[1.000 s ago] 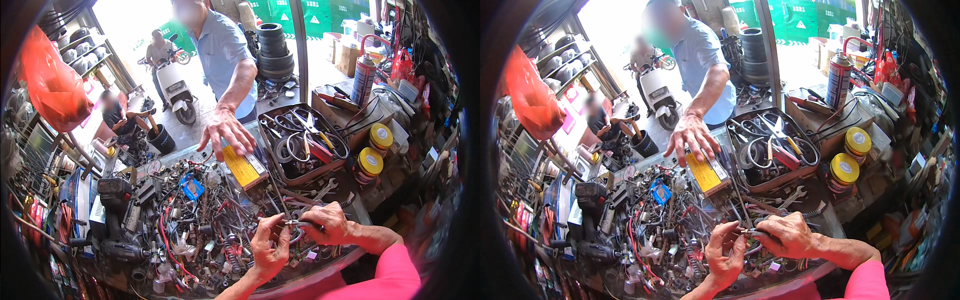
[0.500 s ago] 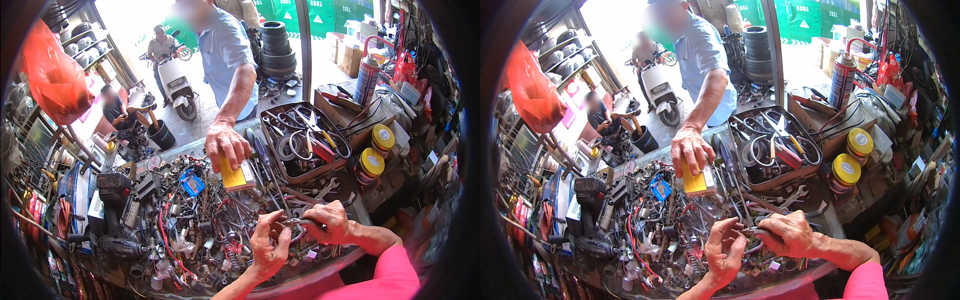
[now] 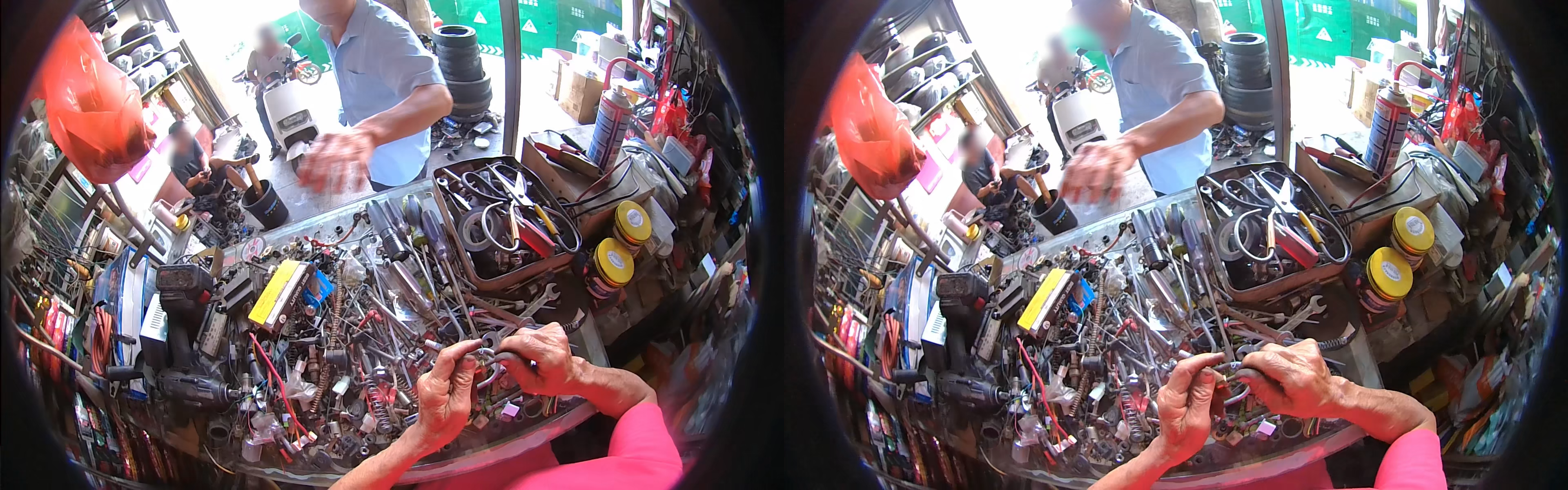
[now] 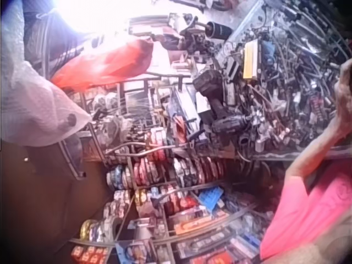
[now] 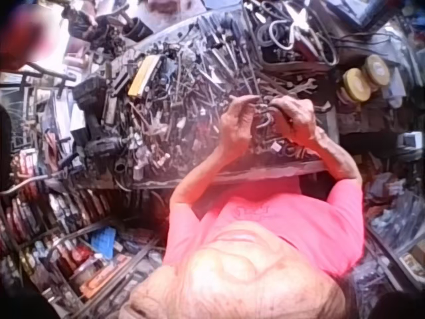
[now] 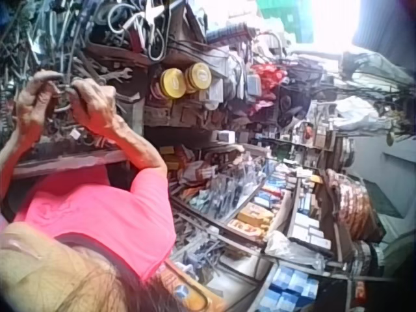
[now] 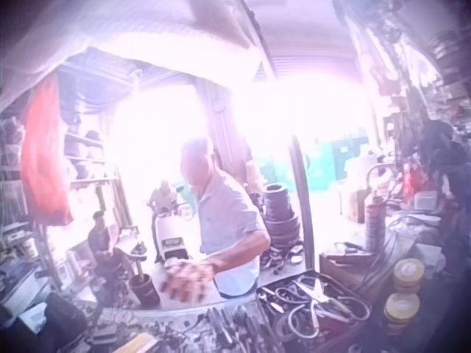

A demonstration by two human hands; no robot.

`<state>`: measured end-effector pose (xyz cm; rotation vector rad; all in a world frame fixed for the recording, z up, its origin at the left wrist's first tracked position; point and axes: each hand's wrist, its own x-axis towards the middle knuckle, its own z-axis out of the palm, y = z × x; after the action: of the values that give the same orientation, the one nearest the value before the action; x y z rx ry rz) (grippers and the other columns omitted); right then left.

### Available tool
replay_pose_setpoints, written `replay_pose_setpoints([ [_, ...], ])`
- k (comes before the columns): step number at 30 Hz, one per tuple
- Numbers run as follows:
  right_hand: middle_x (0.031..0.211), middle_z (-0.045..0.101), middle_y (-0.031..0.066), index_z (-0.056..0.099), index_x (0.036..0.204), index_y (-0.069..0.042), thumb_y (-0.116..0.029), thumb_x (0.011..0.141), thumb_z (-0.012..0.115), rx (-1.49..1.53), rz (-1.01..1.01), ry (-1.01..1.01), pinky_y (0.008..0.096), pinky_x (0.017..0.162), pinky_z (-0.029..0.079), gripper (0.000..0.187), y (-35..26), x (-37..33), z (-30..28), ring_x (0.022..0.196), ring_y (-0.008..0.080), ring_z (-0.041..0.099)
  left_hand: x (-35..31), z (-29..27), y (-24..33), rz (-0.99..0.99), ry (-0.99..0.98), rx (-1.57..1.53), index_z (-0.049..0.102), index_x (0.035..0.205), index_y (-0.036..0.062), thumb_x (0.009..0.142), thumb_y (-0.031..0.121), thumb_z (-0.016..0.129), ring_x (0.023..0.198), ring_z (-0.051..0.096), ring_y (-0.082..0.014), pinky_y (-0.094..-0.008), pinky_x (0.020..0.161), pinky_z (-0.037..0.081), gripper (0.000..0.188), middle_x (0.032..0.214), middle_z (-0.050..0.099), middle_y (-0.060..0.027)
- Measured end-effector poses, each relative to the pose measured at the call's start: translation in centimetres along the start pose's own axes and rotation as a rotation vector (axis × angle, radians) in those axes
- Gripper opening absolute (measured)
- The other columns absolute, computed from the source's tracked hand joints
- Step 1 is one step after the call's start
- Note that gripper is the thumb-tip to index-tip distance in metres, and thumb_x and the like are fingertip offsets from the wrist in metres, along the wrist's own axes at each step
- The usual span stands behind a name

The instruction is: The person holds and manipulates small mechanical components, likely a bearing or gear, with both hands at a cluttered workbench. They repeatedly rotate and adjust the parts while other people and vehicles are visible in the background.

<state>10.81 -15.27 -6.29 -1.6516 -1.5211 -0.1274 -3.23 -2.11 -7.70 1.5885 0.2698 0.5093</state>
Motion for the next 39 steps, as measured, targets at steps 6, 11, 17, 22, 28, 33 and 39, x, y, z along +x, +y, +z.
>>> replay_pose_setpoints([
  [6,0.072,0.062,0.0084,0.063,0.091,-0.002,-0.009,0.079,0.07,0.007,0.032,0.009,0.0314,0.045,0.045,0.016,-0.1,0.5,-0.1,0.055,0.0237,0.061,0.7,0.5,0.2,0.249,0.024,0.137,0.051,0.123,0.0038,0.084,-0.005,0.06,0.073,0.06,-0.0106,-0.0233,0.052,0.046,0.041,0.1,0.058,-0.0105],
  [11,0.068,0.062,0.0076,0.063,0.088,-0.001,-0.008,0.078,0.07,0.008,-0.012,0.047,0.0292,0.043,0.043,0.014,0.2,0.3,0.4,0.051,0.0209,0.059,0.5,0.2,-0.7,0.218,-0.001,0.14,0.053,0.122,0.004,0.088,-0.001,0.061,0.07,0.061,-0.0125,-0.0252,0.055,0.048,0.036,0.095,0.061,-0.0097],
  [17,0.072,0.063,0.0096,0.063,0.09,-0.001,-0.009,0.076,0.072,0.001,-0.01,0.025,0.0321,0.046,0.047,0.019,0.1,0.0,0.2,0.055,0.0244,0.062,0.3,0.1,-0.6,0.154,-0.026,0.1,0.052,0.122,0.0034,0.09,0.003,0.06,0.068,0.061,-0.0122,-0.0249,0.056,0.048,0.033,0.087,0.062,-0.0078],
  [22,0.068,0.062,0.0089,0.064,0.087,0.0,-0.005,0.076,0.068,0.006,-0.022,0.078,0.0292,0.042,0.041,0.013,0.2,0.3,0.3,0.051,0.0215,0.059,0.8,0.3,0.0,0.236,-0.001,0.166,0.054,0.119,0.0034,0.085,0.0,0.062,0.07,0.063,-0.0138,-0.0253,0.053,0.049,0.035,0.102,0.059,-0.0112],
  [28,0.067,0.061,0.0088,0.064,0.087,0.0,-0.005,0.077,0.067,0.024,-0.012,0.088,0.0294,0.042,0.041,0.012,0.3,0.2,0.5,0.05,0.0217,0.059,0.3,0.2,-1.4,0.183,-0.036,0.091,0.055,0.119,0.0045,0.088,0.004,0.064,0.07,0.061,-0.0093,-0.0234,0.052,0.047,0.032,0.09,0.062,-0.0087],
  [33,0.069,0.062,0.0096,0.063,0.089,0.0,-0.006,0.077,0.069,0.015,-0.019,0.082,0.0307,0.044,0.043,0.015,0.4,0.0,0.6,0.052,0.0234,0.06,0.2,0.3,-0.5,0.127,-0.051,0.06,0.056,0.118,0.0045,0.088,0.005,0.064,0.065,0.059,-0.0086,-0.0233,0.051,0.045,0.031,0.088,0.063,-0.008],
  [39,0.074,0.064,0.0109,0.063,0.091,0.0,-0.009,0.077,0.071,0.012,-0.002,0.033,0.0323,0.046,0.048,0.019,0.4,-0.1,0.3,0.056,0.0253,0.063,0.8,0.4,-0.5,0.321,0.016,0.261,0.056,0.118,0.0043,0.087,0.004,0.064,0.063,0.06,-0.0113,-0.024,0.051,0.045,0.031,0.087,0.064,-0.009],
])
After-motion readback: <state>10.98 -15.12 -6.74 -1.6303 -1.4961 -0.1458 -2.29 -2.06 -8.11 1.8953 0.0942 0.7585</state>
